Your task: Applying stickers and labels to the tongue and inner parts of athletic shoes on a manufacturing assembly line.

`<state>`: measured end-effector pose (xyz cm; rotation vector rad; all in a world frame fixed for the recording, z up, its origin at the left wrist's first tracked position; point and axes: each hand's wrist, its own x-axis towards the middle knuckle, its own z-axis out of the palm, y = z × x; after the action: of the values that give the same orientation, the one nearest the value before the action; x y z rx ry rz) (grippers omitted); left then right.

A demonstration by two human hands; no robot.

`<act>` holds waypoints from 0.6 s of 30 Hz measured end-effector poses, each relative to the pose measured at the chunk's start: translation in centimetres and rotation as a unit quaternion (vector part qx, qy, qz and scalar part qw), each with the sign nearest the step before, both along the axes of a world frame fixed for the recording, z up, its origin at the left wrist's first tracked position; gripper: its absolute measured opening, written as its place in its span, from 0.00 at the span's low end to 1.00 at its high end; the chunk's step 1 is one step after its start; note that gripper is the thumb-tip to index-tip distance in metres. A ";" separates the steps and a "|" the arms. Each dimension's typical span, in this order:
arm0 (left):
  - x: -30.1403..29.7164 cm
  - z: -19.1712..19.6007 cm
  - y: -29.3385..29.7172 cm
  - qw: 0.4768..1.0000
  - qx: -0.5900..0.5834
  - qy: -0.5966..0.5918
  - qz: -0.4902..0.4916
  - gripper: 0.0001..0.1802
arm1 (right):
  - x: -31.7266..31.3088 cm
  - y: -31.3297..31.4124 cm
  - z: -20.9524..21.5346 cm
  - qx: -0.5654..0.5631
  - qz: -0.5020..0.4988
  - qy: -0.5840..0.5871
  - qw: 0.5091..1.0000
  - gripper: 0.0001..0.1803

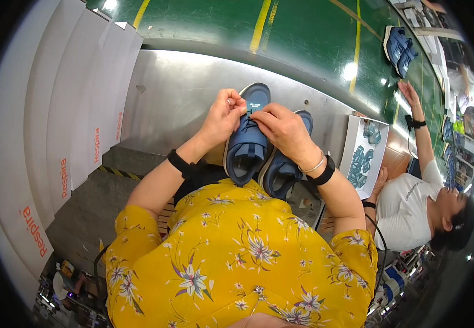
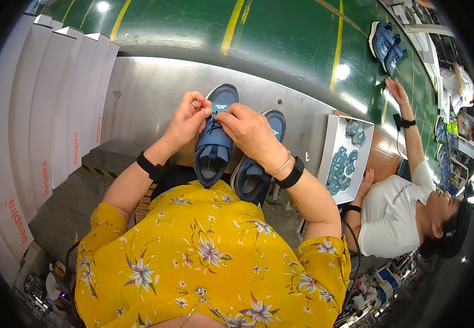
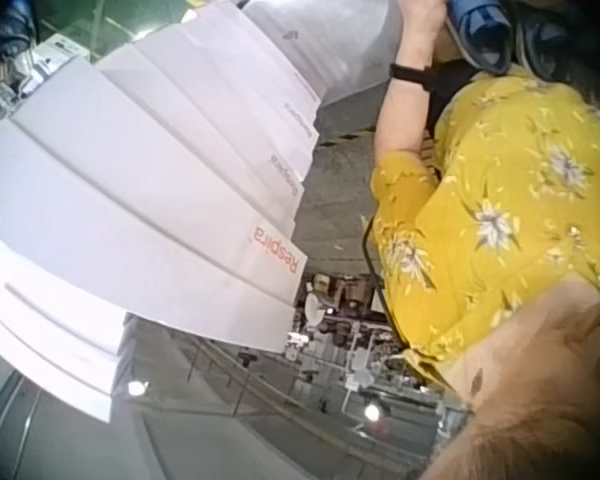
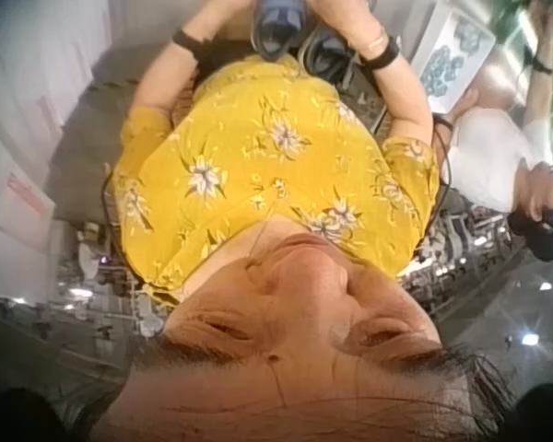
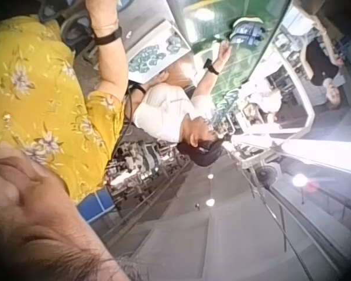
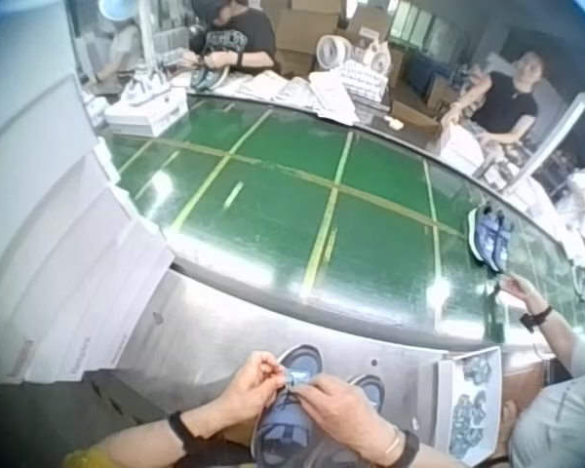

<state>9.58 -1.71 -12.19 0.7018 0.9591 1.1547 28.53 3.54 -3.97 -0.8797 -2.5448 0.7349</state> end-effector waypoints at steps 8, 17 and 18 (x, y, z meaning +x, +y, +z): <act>0.8 0.1 -0.1 0.998 -0.023 -0.025 0.052 0.13 | -0.2 -0.2 0.0 0.004 -0.006 -0.030 1.000 0.10; 0.8 2.1 -0.5 0.962 0.077 0.261 0.033 0.10 | -0.1 -0.3 -0.5 -0.024 -0.059 -0.005 0.998 0.06; 0.7 2.3 -0.6 0.962 0.078 0.261 0.031 0.10 | 0.0 -0.2 -0.6 -0.048 -0.065 0.006 0.997 0.06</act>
<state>10.29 -2.33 -9.88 1.1458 1.3466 1.1284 28.51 3.39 -4.56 -1.0574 -2.4328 0.8247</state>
